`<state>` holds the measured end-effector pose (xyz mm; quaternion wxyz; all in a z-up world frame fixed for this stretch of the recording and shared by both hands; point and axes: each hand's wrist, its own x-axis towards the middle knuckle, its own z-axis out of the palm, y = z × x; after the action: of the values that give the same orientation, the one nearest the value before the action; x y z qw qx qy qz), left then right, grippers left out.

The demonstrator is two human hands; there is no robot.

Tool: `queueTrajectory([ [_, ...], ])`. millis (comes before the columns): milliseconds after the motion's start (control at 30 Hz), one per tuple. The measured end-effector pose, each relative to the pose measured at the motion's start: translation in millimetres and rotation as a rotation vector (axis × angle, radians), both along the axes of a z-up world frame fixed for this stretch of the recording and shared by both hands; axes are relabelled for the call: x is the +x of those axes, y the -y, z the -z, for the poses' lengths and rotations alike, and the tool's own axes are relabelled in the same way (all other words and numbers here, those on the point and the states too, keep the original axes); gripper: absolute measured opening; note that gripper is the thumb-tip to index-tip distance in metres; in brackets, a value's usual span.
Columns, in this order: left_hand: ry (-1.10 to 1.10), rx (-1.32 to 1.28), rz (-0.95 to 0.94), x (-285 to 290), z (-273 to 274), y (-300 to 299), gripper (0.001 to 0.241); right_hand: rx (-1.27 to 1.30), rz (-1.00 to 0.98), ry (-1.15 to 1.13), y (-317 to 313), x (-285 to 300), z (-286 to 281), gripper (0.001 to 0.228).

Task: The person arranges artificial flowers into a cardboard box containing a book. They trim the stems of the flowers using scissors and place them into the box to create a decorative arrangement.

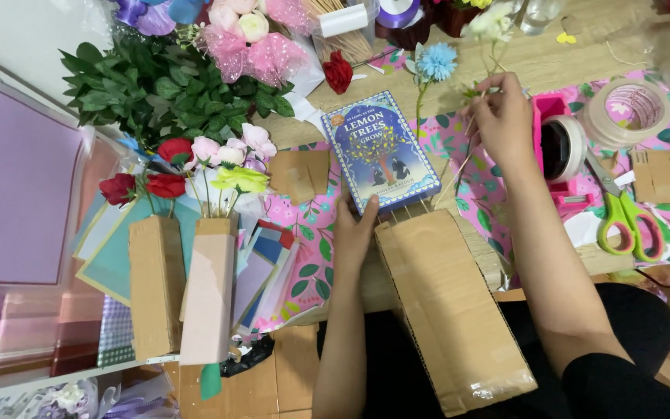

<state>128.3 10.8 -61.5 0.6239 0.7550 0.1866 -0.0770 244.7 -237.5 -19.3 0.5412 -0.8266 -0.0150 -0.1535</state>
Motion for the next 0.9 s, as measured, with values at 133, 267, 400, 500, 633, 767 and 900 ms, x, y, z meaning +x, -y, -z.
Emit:
queueTrajectory([
  [133,0.094,0.002,-0.036,10.3,16.1,-5.2,0.087,0.092,-0.078,0.029,15.0,-11.4,13.9,0.021],
  [267,0.089,-0.19,0.028,10.2,1.6,-5.3,0.087,-0.338,0.05,-0.08,17.3,-12.4,17.8,0.013],
  [400,0.099,-0.398,-0.029,15.7,13.0,-3.9,0.092,-0.49,0.02,0.009,13.4,9.9,44.8,0.012],
  [500,0.12,-0.427,-0.024,17.1,21.8,-3.2,0.093,-0.63,0.026,-0.171,16.2,20.2,71.8,0.026],
  [633,0.152,-0.452,-0.028,11.5,14.4,-4.0,0.091,-0.568,0.096,-0.234,16.3,-29.5,53.3,0.023],
  [767,0.223,-0.456,-0.079,9.3,21.0,-6.8,0.088,-0.651,0.096,-0.359,-1.6,-54.5,44.5,0.035],
  [900,0.306,-0.469,-0.136,3.5,7.3,-6.1,0.078,-0.75,0.121,-0.456,-7.9,-46.8,50.1,0.045],
])
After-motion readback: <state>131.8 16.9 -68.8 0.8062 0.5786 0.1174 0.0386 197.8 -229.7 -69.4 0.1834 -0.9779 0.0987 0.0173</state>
